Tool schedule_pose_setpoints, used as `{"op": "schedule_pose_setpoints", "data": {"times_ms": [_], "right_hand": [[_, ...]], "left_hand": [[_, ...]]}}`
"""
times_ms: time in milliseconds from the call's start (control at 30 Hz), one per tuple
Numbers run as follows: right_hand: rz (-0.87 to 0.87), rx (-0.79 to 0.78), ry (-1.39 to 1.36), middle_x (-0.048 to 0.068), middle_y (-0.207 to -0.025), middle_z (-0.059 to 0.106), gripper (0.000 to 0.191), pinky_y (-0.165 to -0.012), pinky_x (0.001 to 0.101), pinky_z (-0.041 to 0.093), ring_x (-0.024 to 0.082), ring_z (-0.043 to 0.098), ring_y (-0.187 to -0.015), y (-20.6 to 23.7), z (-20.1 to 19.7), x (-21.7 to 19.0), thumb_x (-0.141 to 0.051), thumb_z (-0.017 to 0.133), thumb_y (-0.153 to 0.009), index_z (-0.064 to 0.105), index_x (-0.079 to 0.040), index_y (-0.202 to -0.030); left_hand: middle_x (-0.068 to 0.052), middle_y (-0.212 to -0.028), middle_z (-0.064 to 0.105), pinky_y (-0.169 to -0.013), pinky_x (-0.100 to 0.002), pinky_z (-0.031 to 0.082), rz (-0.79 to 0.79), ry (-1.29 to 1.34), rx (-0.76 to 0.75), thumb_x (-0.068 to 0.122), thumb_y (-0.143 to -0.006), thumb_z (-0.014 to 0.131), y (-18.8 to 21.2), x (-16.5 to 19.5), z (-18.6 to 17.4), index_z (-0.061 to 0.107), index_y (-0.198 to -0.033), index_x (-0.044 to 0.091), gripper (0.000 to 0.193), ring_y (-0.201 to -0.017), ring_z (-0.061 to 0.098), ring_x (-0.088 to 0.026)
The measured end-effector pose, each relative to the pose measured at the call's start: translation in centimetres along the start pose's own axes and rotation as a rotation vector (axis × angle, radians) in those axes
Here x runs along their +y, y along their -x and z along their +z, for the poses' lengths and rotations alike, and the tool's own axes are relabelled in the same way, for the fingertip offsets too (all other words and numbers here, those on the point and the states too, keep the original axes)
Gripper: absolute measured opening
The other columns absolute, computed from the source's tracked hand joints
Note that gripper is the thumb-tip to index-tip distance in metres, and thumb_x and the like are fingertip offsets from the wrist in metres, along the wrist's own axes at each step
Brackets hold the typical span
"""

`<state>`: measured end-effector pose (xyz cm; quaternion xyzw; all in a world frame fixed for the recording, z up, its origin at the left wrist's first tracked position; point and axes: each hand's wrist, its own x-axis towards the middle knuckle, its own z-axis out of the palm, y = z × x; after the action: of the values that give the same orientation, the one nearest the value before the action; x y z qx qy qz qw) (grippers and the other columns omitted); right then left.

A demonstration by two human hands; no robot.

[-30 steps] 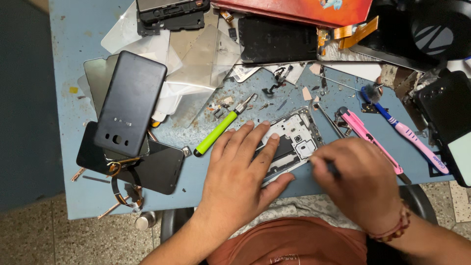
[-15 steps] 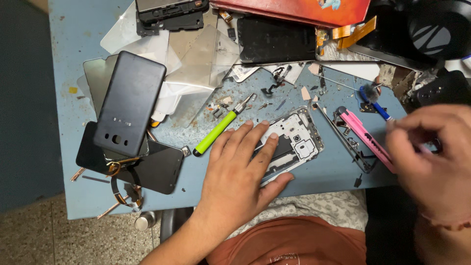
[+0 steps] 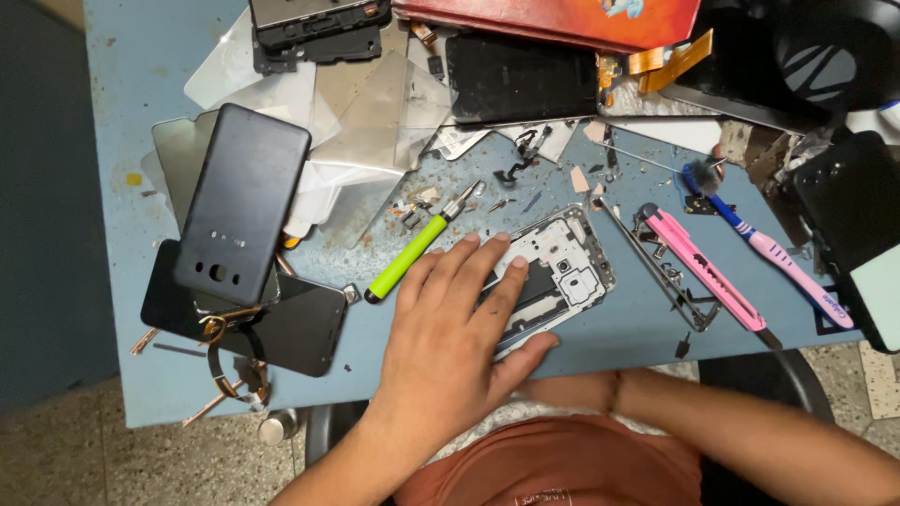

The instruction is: The person disassembles a smartphone, removes the battery, and cleans the internal frame using a toothbrush and tweezers. They then place a white plastic frame over the phone and use a utility knife to scrape adhesive residue from the frame.

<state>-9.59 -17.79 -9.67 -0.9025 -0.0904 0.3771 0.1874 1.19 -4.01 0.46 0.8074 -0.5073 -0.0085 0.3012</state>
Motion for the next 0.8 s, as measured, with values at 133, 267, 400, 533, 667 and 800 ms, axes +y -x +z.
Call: {"op": "schedule_pose_setpoints", "data": {"times_ms": [133,267,400,533,667,800], "right_hand": [[0.119,0.114,0.023,0.012,-0.12,0.065,0.023,-0.092,0.0471,0.054,0.031,0.064,-0.11,-4.0,-1.4,0.3,-0.023,0.056,-0.103,0.065,-0.008,-0.116],[0.151,0.142,0.024,0.012,-0.12,0.065,0.023,-0.092,0.0471,0.054,0.031,0.064,-0.111,-4.3,-0.9,0.5,-0.024,0.056,-0.103,0.065,-0.008,-0.117],[0.154,0.153,0.017,0.013,-0.121,0.065,0.024,-0.092,0.0472,0.054,0.031,0.064,-0.111,-6.0,-0.7,0.2,-0.024,0.056,-0.103,0.065,-0.008,-0.118],[0.161,0.154,0.008,0.013,-0.121,0.065,0.024,-0.093,0.0472,0.054,0.031,0.064,-0.111,-7.1,-0.2,-0.3,-0.025,0.057,-0.102,0.065,-0.008,-0.119],[0.167,0.156,0.002,0.013,-0.121,0.065,0.025,-0.093,0.0472,0.053,0.031,0.064,-0.111,-7.2,0.1,-0.3,-0.025,0.057,-0.102,0.065,-0.009,-0.12],[0.17,0.155,-0.008,0.013,-0.121,0.065,0.026,-0.093,0.0473,0.053,0.031,0.064,-0.111,-7.2,-0.1,-0.4,-0.026,0.057,-0.102,0.065,-0.009,-0.12]], "left_hand": [[-0.02,-0.142,0.056,-0.113,-0.055,0.035,0.0,0.006,0.005,0.039,-0.088,0.078,0.0,0.1,-0.1,0.063,-0.132,0.001,0.061,-0.135,0.05,-0.04],[-0.02,-0.143,0.055,-0.112,-0.055,0.036,0.004,0.001,0.004,0.04,-0.087,0.079,-0.1,0.1,-0.2,0.063,-0.132,0.0,0.062,-0.134,0.05,-0.04],[-0.019,-0.143,0.055,-0.112,-0.055,0.036,0.002,0.001,0.005,0.04,-0.087,0.079,-0.2,0.0,-0.1,0.063,-0.132,0.001,0.062,-0.134,0.05,-0.04],[-0.019,-0.144,0.055,-0.112,-0.055,0.035,0.003,-0.001,0.002,0.04,-0.086,0.08,0.0,0.0,0.1,0.063,-0.132,0.001,0.063,-0.135,0.05,-0.04],[-0.019,-0.144,0.055,-0.112,-0.055,0.035,0.005,-0.007,-0.003,0.04,-0.086,0.08,0.0,-0.1,0.0,0.063,-0.132,0.001,0.063,-0.135,0.05,-0.04],[-0.019,-0.144,0.055,-0.112,-0.055,0.035,0.008,0.001,0.0,0.04,-0.086,0.08,-0.1,0.0,0.0,0.063,-0.132,0.001,0.063,-0.136,0.05,-0.039]]}}
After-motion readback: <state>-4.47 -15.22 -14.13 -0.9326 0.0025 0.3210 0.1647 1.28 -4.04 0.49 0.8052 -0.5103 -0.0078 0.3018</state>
